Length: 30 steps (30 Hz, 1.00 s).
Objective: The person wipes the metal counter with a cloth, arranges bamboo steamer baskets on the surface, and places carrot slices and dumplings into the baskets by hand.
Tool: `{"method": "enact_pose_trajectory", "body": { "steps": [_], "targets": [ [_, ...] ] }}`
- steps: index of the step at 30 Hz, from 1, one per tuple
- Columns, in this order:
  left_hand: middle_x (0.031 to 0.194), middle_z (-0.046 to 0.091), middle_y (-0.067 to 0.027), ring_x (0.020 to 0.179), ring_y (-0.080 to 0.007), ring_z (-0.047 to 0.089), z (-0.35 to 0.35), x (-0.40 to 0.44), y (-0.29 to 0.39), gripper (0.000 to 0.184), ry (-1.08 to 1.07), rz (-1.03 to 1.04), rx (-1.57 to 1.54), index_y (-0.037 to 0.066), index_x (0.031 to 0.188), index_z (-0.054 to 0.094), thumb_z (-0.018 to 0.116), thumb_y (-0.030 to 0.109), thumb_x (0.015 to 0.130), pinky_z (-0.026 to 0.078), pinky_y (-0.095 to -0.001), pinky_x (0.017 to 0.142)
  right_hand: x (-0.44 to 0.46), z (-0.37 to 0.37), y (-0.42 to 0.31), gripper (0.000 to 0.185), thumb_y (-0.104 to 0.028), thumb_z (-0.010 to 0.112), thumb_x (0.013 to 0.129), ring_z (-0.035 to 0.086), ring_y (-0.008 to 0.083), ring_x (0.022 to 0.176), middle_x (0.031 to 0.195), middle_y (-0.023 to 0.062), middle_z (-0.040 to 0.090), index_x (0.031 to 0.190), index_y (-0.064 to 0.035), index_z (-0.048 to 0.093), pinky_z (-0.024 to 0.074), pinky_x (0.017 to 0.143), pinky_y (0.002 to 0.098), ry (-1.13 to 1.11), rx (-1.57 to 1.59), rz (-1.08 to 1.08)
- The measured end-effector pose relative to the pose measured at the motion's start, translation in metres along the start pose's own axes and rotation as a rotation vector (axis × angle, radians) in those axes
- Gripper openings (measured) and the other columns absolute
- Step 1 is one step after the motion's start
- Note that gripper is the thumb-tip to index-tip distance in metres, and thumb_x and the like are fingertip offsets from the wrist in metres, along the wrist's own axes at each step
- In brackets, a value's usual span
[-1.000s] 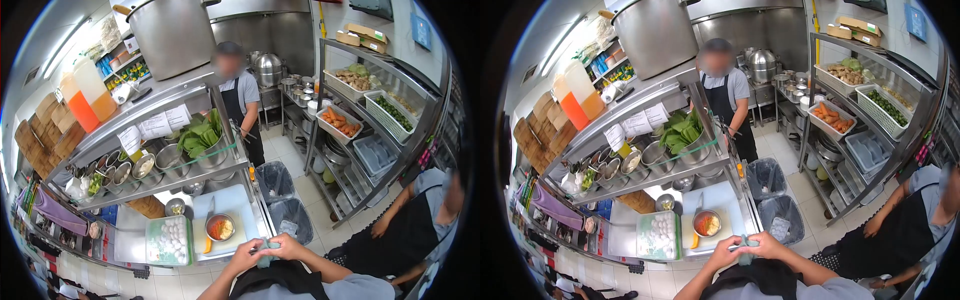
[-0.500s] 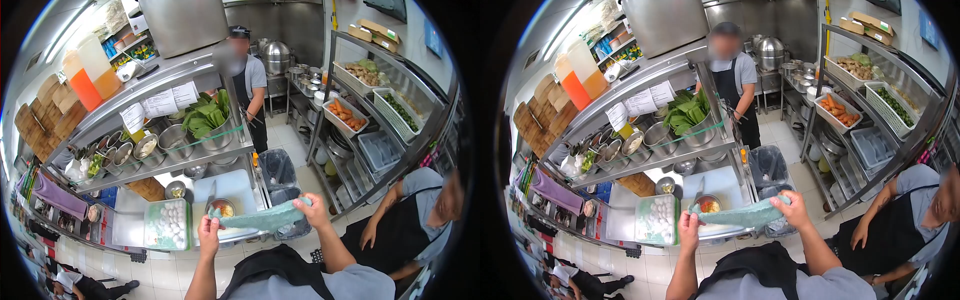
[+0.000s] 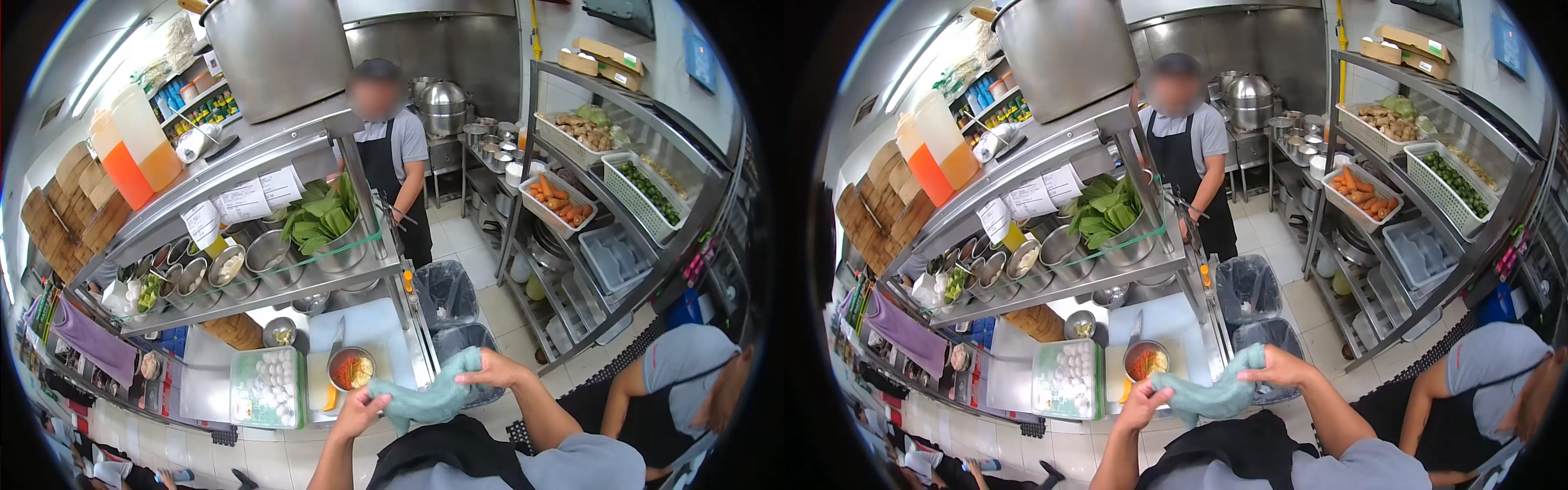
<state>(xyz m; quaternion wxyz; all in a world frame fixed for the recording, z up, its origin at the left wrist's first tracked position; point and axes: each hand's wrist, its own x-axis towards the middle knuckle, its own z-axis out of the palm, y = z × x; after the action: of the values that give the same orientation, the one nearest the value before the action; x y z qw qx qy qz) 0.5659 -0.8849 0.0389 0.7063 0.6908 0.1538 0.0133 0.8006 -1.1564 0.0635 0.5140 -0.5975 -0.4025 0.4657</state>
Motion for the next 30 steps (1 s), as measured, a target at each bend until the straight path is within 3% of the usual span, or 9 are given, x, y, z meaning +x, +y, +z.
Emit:
{"method": "enact_pose_trajectory", "body": {
  "steps": [4, 10, 12, 16, 17, 20, 24, 28, 30],
  "targets": [
    [0.115, 0.067, -0.0059, 0.107, -0.0178, 0.064, -0.001, -0.005, 0.038, 0.055, 0.043, 0.202, -0.163, 0.002, 0.141, 0.044, 0.071, 0.004, 0.093, 0.050, -0.0354, 0.097, -0.008, -0.006, -0.012, 0.036, -0.014, 0.073, 0.093, 0.063, 0.0134, 0.105, 0.115, 0.0047, 0.070, 0.124, 0.0001, 0.063, 0.0502, 0.095, 0.0329, 0.197, 0.374, -0.108],
    [0.104, 0.065, -0.0078, 0.093, -0.0129, 0.063, -0.020, -0.005, 0.038, 0.068, 0.189, 0.111, 0.200, 0.004, 0.150, 0.028, 0.064, -0.004, 0.093, 0.049, -0.0262, 0.085, -0.005, -0.025, -0.030, 0.025, -0.011, 0.071, 0.092, 0.064, 0.0119, 0.095, 0.103, 0.0054, 0.072, 0.113, 0.0013, 0.068, 0.0521, 0.087, 0.0318, 0.414, -0.080, -0.101],
    [0.103, 0.061, -0.0053, 0.084, -0.0070, 0.057, -0.023, -0.011, 0.051, 0.068, 0.373, 0.241, -0.033, 0.006, 0.150, 0.032, 0.061, -0.009, 0.091, 0.046, -0.0211, 0.075, -0.001, -0.021, -0.048, 0.024, -0.012, 0.073, 0.090, 0.065, 0.0120, 0.091, 0.099, 0.0051, 0.073, 0.110, 0.0015, 0.069, 0.0526, 0.084, 0.0319, 0.489, -0.150, -0.140],
    [0.108, 0.064, -0.0082, 0.098, -0.0144, 0.060, -0.042, -0.041, 0.079, 0.041, 0.344, 0.255, 0.356, 0.004, 0.129, 0.063, 0.069, 0.000, 0.089, 0.048, -0.0279, 0.083, 0.008, -0.009, -0.058, 0.024, -0.015, 0.079, 0.086, 0.064, 0.0120, 0.086, 0.092, 0.0040, 0.072, 0.101, 0.0015, 0.070, 0.0532, 0.079, 0.0321, 0.653, -0.184, -0.087],
    [0.098, 0.060, -0.0036, 0.086, -0.0132, 0.056, -0.036, -0.043, 0.089, 0.033, 0.365, 0.450, 0.332, 0.004, 0.120, 0.069, 0.073, 0.002, 0.087, 0.044, -0.0260, 0.072, 0.012, -0.005, -0.063, 0.024, -0.013, 0.078, 0.086, 0.064, 0.0124, 0.086, 0.094, 0.0046, 0.072, 0.103, 0.0009, 0.068, 0.0529, 0.079, 0.0316, 0.683, -0.220, -0.099],
    [0.094, 0.061, -0.0107, 0.087, -0.0274, 0.061, -0.049, -0.063, 0.085, 0.029, 0.462, 0.490, 0.613, 0.009, 0.113, 0.072, 0.077, 0.008, 0.084, 0.049, -0.0364, 0.074, 0.042, 0.016, -0.070, 0.027, -0.009, 0.077, 0.086, 0.062, 0.0137, 0.082, 0.097, 0.0042, 0.066, 0.106, -0.0018, 0.060, 0.0517, 0.077, 0.0306, 0.793, -0.161, -0.245],
    [0.088, 0.062, -0.0124, 0.082, -0.0306, 0.063, -0.089, -0.086, 0.070, 0.018, 0.814, 0.547, 0.713, 0.003, 0.104, 0.068, 0.073, 0.010, 0.088, 0.049, -0.0393, 0.071, 0.076, 0.026, -0.069, 0.065, 0.004, 0.078, 0.078, 0.053, 0.0069, 0.075, 0.092, 0.0037, 0.056, 0.129, -0.0070, 0.040, 0.0442, 0.067, 0.0211, 0.656, -0.120, -0.261],
    [0.080, 0.063, -0.0127, 0.071, -0.0278, 0.062, -0.137, -0.122, 0.051, 0.018, 0.846, 0.388, 0.531, 0.002, 0.102, 0.063, 0.068, 0.017, 0.094, 0.049, -0.0382, 0.066, 0.104, 0.094, -0.104, 0.091, -0.018, 0.094, 0.067, 0.056, 0.0095, 0.075, 0.104, 0.0068, 0.067, 0.144, -0.0058, 0.048, 0.0495, 0.070, 0.0263, 0.243, -0.288, -0.187],
    [0.072, 0.061, -0.0123, 0.061, -0.0213, 0.058, -0.158, -0.141, 0.046, 0.019, 0.883, 0.270, 0.417, 0.002, 0.102, 0.059, 0.064, 0.021, 0.098, 0.047, -0.0348, 0.060, 0.127, 0.116, -0.100, 0.056, -0.034, 0.095, 0.060, 0.060, 0.0150, 0.082, 0.100, 0.0088, 0.071, 0.096, 0.0019, 0.073, 0.0504, 0.076, 0.0313, -0.046, -0.596, -0.094]
  ]
}}
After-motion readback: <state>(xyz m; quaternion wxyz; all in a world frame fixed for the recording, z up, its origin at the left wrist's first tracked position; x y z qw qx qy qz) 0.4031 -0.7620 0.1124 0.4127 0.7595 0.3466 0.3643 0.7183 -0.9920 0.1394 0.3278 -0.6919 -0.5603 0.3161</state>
